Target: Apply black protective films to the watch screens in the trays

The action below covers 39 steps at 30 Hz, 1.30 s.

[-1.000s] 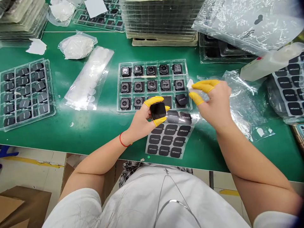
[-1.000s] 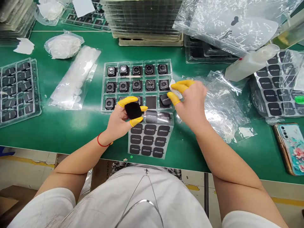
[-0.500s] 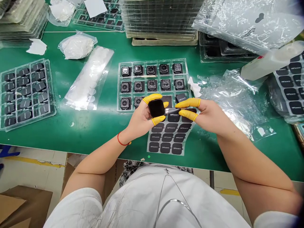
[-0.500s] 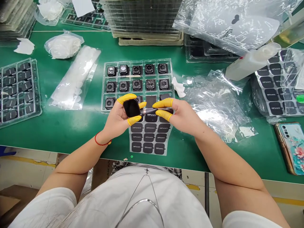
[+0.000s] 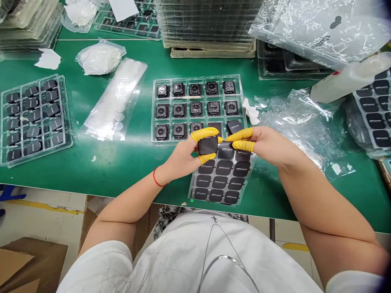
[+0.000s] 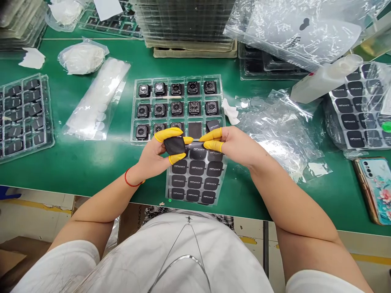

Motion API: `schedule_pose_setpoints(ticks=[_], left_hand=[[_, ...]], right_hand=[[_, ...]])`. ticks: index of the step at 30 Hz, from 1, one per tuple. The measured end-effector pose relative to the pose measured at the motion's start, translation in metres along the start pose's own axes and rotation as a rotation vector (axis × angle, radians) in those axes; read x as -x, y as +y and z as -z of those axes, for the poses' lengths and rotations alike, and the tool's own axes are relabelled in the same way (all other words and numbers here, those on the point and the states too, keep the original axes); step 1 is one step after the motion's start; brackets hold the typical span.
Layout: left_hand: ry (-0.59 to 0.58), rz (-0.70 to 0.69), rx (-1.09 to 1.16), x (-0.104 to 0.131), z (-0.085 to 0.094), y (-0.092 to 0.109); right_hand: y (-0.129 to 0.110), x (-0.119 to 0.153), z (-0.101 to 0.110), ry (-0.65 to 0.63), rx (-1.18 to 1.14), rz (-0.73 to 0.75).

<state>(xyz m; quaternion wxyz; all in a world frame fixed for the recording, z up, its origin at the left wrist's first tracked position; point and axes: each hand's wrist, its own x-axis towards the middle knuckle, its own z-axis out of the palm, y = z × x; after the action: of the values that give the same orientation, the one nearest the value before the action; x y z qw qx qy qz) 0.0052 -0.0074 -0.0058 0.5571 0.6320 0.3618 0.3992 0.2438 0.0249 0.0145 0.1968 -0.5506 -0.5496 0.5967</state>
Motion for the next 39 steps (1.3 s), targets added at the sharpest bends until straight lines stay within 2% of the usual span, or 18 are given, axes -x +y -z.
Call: schedule_pose_setpoints(ticks=[4, 8, 10, 13, 17, 20, 35, 39], left_hand=[[0.046, 0.035, 0.063, -0.001, -0.001, -0.002], [0.095, 0.207, 0.175, -0.008, 0.001, -0.004], [0.068, 0.269, 0.152, -0.009, 0.000, -0.007], [-0.031, 0.266, 0.087, -0.006, -0.003, -0.011], [-0.108, 0.155, 0.010, -0.001, -0.009, -0.012], [-0.139, 0.131, -0.003, 0.001, -0.010, -0.010], [-0.150, 0.148, -0.008, 0.001, -0.010, -0.009], [-0.153, 0.164, 0.004, 0.001, -0.010, -0.009]], right_hand=[[0.001, 0.003, -0.005, 0.100, 0.027, 0.072], [-0.009, 0.018, -0.011, 0.243, 0.187, 0.406], [-0.015, 0.024, -0.014, 0.277, 0.159, 0.518], [-0.017, 0.026, -0.022, 0.279, 0.028, 0.441], [-0.011, 0.018, -0.036, 0.163, -0.086, 0.266], [-0.008, 0.014, -0.041, 0.117, -0.089, 0.221], [-0.008, 0.013, -0.040, 0.114, -0.019, 0.221], [-0.009, 0.016, -0.040, 0.190, 0.167, 0.293]])
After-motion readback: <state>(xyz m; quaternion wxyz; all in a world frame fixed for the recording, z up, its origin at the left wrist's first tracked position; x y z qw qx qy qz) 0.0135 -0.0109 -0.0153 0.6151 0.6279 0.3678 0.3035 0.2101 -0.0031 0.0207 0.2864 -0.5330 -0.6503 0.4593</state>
